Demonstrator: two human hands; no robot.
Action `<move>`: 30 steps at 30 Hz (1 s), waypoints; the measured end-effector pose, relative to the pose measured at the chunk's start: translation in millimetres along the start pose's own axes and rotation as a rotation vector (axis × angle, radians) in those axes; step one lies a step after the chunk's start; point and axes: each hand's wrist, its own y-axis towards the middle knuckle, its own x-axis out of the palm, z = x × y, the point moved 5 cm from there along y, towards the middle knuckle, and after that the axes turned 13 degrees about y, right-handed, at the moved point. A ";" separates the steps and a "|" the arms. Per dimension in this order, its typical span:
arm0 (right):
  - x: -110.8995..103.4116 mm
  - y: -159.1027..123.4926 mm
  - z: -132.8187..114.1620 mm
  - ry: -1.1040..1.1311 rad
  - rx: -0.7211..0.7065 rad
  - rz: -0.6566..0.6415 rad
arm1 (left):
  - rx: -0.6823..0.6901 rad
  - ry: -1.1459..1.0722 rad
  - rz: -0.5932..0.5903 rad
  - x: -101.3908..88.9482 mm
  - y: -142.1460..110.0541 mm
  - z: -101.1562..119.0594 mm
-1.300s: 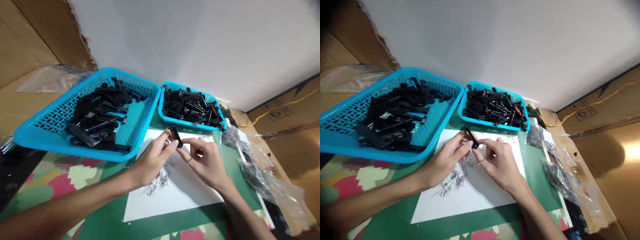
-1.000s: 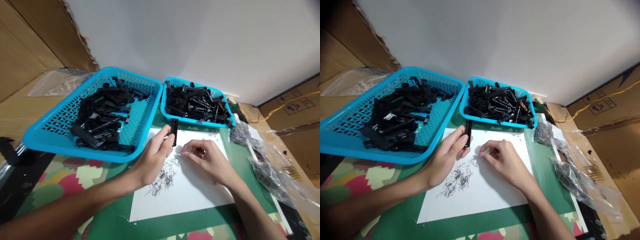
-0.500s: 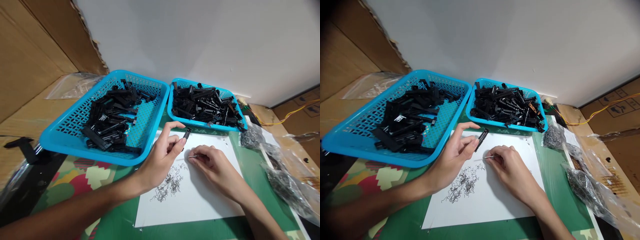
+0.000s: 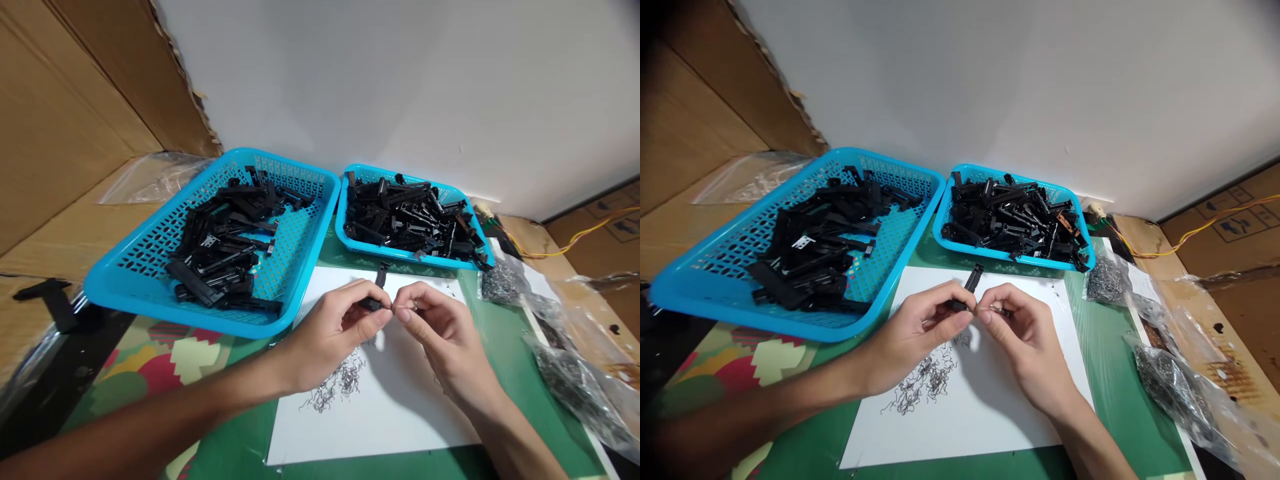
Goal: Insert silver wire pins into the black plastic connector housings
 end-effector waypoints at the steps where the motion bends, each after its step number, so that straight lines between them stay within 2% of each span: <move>1: 2.1 -0.6 1.8 0.010 -0.018 0.009 | -0.005 -0.010 -0.001 0.2 -0.2 -0.7; 4: 5.5 -3.5 5.5 -0.054 -0.072 0.042 | -0.023 -0.024 0.009 -0.6 -0.5 -4.0; 7: 4.3 -7.7 0.7 -0.239 -0.214 0.099 | -0.014 -0.021 0.020 -1.6 -0.7 -5.2; 10: 6.5 -12.1 -8.7 -0.456 -0.396 0.076 | -0.007 -0.029 0.024 -1.7 -0.8 -4.8; 12: 6.8 -13.5 -12.2 -0.521 -0.439 0.057 | -0.003 -0.016 0.026 -1.5 -0.5 -4.2; 16: -1.5 -12.2 -14.7 -0.441 -0.358 0.121 | 0.007 0.032 0.030 -1.4 0.5 -3.4; 21: -1.6 -9.3 -15.1 -0.451 -0.279 0.008 | 0.027 0.109 0.018 -0.2 1.3 -3.8; 27: -7.1 -5.1 -10.0 -0.302 -0.070 -0.028 | 0.061 0.165 -0.002 -0.8 0.9 1.8; 30: -10.7 -5.6 -12.5 -0.277 -0.094 0.019 | 0.042 0.166 -0.034 -2.8 -0.9 4.3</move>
